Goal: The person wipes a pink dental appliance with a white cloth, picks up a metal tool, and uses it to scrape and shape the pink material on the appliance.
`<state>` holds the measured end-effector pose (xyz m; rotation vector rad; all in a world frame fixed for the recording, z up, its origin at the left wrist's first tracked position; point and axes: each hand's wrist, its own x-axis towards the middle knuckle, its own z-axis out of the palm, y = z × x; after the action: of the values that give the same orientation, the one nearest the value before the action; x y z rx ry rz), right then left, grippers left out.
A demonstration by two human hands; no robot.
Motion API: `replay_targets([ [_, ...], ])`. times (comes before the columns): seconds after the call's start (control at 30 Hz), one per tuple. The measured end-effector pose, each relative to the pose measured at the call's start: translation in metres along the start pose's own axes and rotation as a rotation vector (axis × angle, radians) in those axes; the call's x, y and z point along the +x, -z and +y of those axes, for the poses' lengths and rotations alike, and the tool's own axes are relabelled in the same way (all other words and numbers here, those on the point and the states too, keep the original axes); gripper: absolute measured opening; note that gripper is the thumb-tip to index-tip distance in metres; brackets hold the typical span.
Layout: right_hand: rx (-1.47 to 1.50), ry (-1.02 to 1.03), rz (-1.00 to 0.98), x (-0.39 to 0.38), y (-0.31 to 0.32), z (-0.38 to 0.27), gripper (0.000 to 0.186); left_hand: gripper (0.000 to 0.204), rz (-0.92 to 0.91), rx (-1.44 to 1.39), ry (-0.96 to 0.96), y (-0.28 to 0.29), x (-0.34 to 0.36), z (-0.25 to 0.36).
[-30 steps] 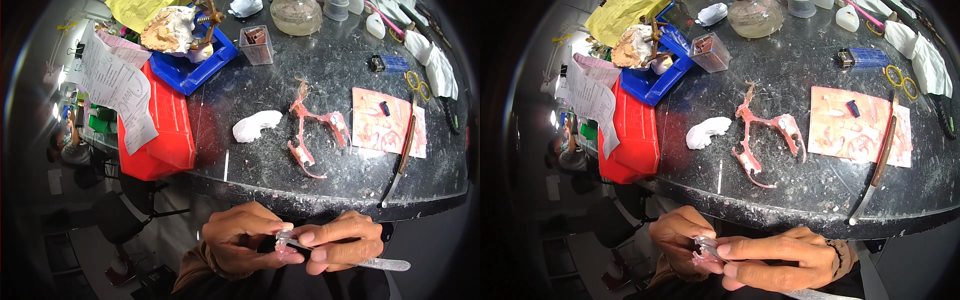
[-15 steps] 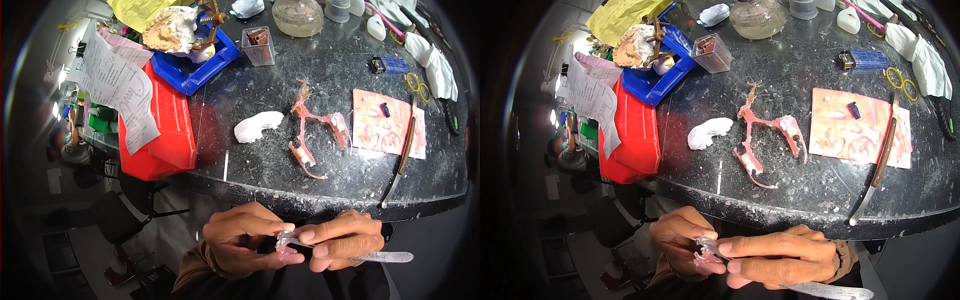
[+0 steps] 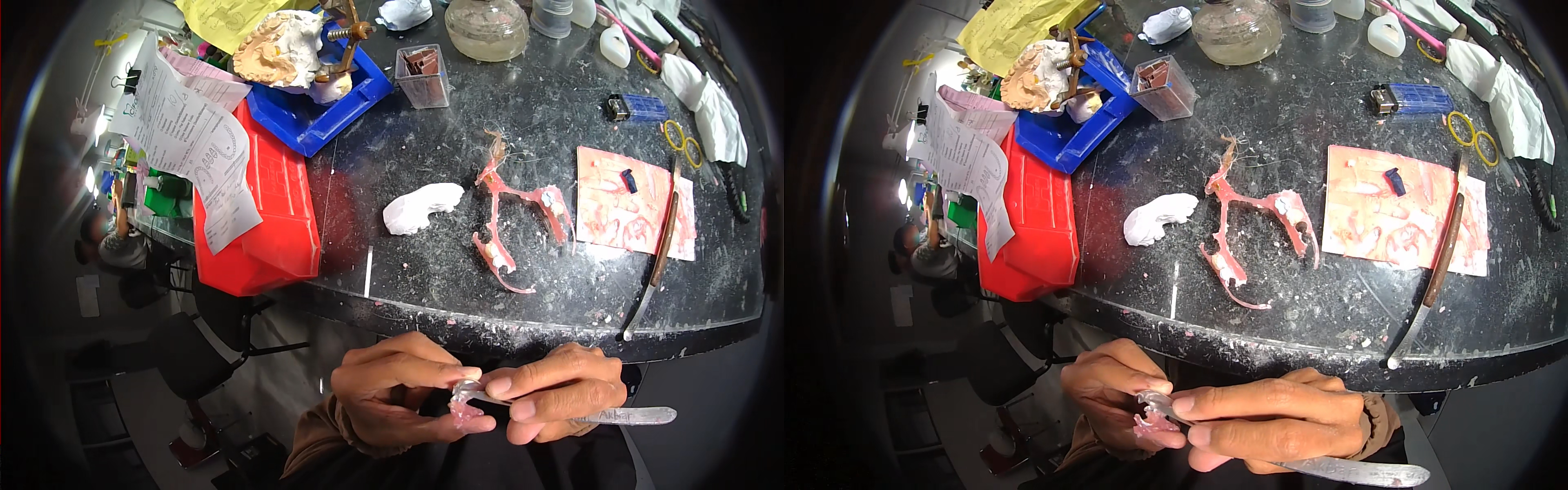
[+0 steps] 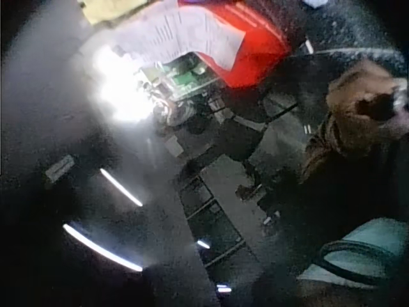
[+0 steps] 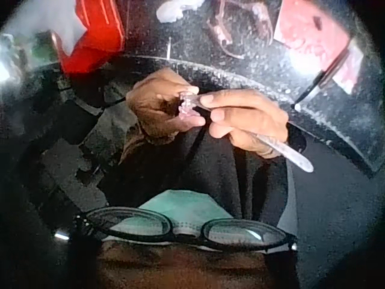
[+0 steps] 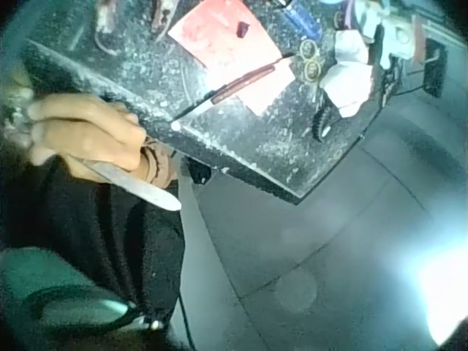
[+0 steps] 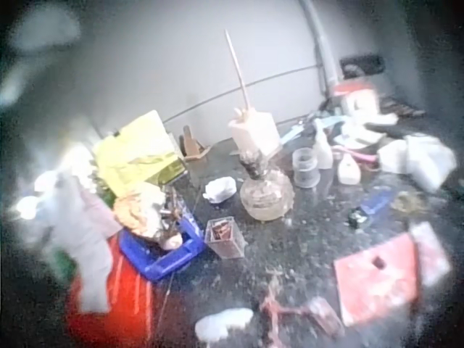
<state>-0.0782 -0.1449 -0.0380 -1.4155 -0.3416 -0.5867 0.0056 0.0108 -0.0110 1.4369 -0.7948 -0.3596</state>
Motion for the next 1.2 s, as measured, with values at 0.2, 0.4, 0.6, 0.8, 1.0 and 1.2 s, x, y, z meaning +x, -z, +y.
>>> replay_targets([
  [0.2,-0.022,0.055,0.020,0.001,-0.001,0.003,0.029,0.036,0.012,-0.026,0.004,0.000,0.000,0.001],
  [0.4,-0.067,0.057,0.013,0.000,-0.002,0.001,0.022,0.037,0.001,-0.034,0.002,-0.001,0.002,0.003],
  [0.6,-0.084,0.026,-0.020,0.002,0.001,-0.001,0.019,0.036,0.005,-0.024,0.019,-0.001,0.001,0.004],
  [0.8,-0.025,-0.020,0.039,0.006,-0.002,-0.007,0.018,0.035,0.016,0.012,0.010,-0.004,-0.001,0.002],
  [1.0,0.161,-0.010,0.113,0.004,-0.006,-0.004,0.017,0.033,0.097,-0.081,-0.091,-0.006,-0.002,-0.001],
  [1.2,0.027,-0.005,0.088,0.006,-0.010,-0.004,0.019,0.032,0.116,-0.035,-0.093,-0.007,-0.003,-0.002],
])
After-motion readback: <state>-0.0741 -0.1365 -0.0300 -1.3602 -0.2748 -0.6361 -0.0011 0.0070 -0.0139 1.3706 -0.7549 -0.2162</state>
